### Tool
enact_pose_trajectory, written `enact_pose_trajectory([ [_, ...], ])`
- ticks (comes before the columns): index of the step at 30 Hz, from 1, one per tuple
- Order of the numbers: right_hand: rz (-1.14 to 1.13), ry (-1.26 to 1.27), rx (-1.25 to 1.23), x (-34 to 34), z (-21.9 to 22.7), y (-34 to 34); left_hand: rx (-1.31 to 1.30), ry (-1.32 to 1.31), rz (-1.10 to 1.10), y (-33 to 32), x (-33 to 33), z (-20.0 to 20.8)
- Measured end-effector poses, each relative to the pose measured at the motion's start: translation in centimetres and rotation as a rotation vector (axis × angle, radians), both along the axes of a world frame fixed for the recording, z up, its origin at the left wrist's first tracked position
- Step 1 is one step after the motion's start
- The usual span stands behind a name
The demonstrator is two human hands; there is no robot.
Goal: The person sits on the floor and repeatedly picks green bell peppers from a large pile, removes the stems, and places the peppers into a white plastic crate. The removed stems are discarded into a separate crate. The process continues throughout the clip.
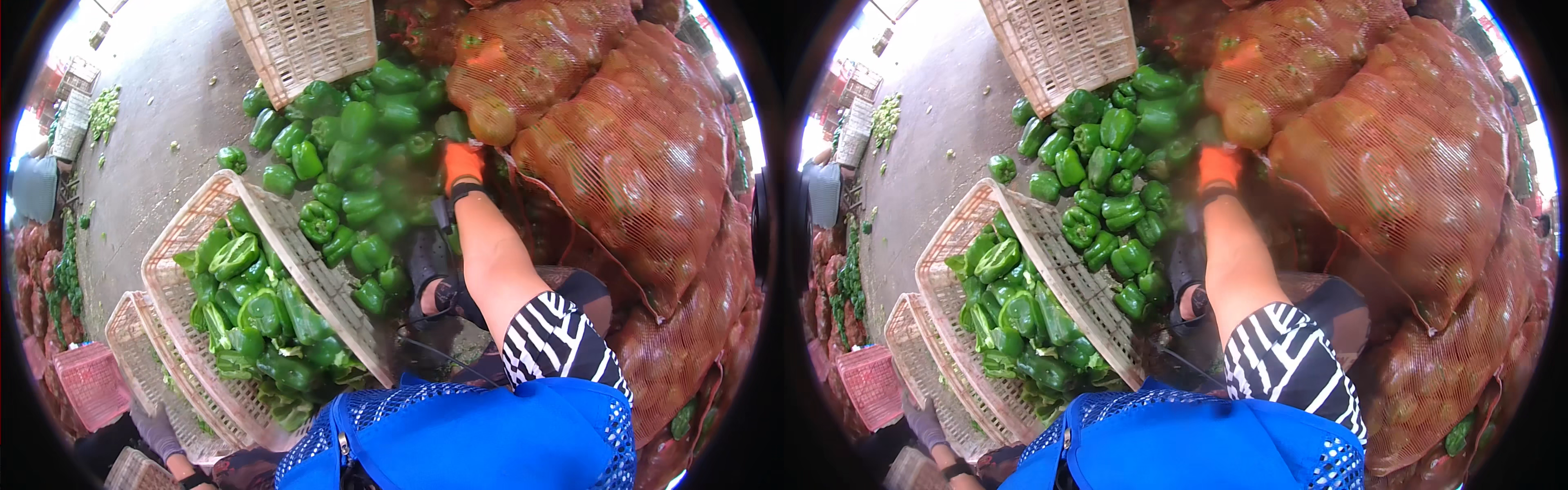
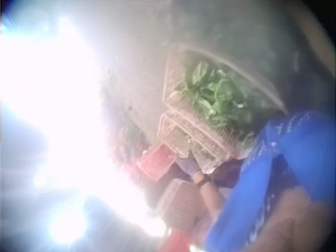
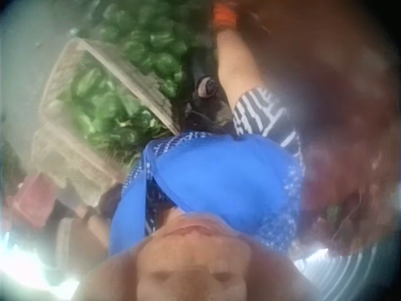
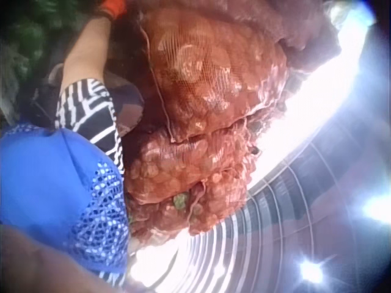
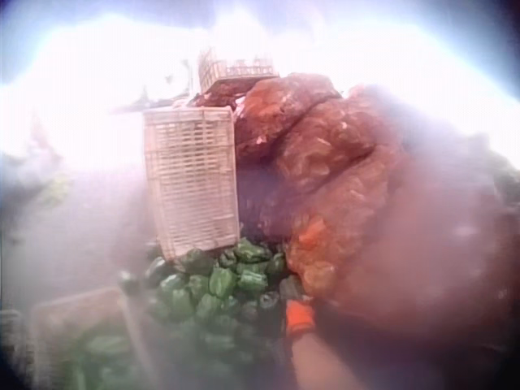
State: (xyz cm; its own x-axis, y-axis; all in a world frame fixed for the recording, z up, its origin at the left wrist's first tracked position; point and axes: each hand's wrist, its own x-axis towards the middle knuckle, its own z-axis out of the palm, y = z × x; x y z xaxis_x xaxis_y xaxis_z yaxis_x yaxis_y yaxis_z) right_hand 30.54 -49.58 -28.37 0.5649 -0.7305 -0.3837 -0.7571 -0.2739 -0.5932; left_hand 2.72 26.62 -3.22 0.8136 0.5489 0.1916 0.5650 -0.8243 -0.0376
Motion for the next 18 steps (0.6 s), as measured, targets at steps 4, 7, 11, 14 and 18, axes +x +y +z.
enact_pose_trajectory([
  [4,-0.192,-0.481,0.510,-0.8,0.9,-0.2,-0.235,-0.050,-0.195,-10.6,3.9,0.2],
  [7,0.004,-0.651,0.775,-1.6,4.6,3.0,-0.364,-0.153,-0.561,-19.8,6.8,1.2],
  [11,0.509,-0.876,0.916,-3.0,13.4,13.3,-0.792,-0.198,-0.478,-29.4,11.8,2.7],
  [14,0.893,-0.791,1.110,-6.3,20.9,21.3,-1.290,-0.226,-0.579,-31.0,12.9,3.6],
  [18,1.314,-0.609,1.000,-12.7,27.4,27.6,-1.927,-0.534,-0.356,-28.8,10.2,3.7],
])
